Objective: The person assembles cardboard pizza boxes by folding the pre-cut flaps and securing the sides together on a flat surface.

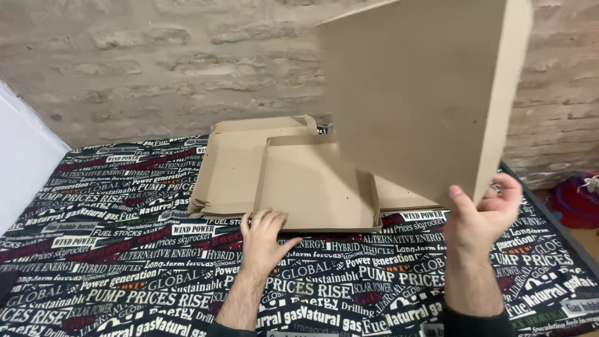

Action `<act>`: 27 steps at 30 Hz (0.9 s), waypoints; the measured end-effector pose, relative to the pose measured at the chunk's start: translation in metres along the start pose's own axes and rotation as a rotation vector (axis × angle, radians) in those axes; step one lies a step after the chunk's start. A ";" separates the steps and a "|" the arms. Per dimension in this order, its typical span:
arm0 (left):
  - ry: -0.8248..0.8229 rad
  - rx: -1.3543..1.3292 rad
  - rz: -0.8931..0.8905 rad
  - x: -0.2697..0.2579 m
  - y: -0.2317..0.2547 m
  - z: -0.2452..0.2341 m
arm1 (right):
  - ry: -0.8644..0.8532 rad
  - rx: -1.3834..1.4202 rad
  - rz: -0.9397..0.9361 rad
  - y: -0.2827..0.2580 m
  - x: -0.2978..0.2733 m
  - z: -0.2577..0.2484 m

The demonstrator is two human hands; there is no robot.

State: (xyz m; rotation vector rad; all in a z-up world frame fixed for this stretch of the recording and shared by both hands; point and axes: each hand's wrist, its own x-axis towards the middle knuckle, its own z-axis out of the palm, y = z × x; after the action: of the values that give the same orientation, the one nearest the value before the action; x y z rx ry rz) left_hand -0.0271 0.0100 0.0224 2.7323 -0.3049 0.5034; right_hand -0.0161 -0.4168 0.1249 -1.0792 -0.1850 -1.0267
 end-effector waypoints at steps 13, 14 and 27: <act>0.144 0.087 0.319 -0.004 -0.007 0.065 | -0.306 -1.731 -0.867 0.040 -0.006 -0.025; 0.232 0.148 0.325 -0.003 -0.020 0.082 | -0.357 -1.748 -0.828 0.053 -0.009 -0.026; 0.420 -0.060 0.350 -0.009 -0.032 0.027 | -0.440 -0.339 1.049 0.078 -0.043 0.058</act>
State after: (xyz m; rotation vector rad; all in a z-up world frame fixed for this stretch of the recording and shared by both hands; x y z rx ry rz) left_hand -0.0185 0.0307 -0.0141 2.4399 -0.6738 1.1179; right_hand 0.0391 -0.3384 0.0788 -1.4501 0.2100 0.1383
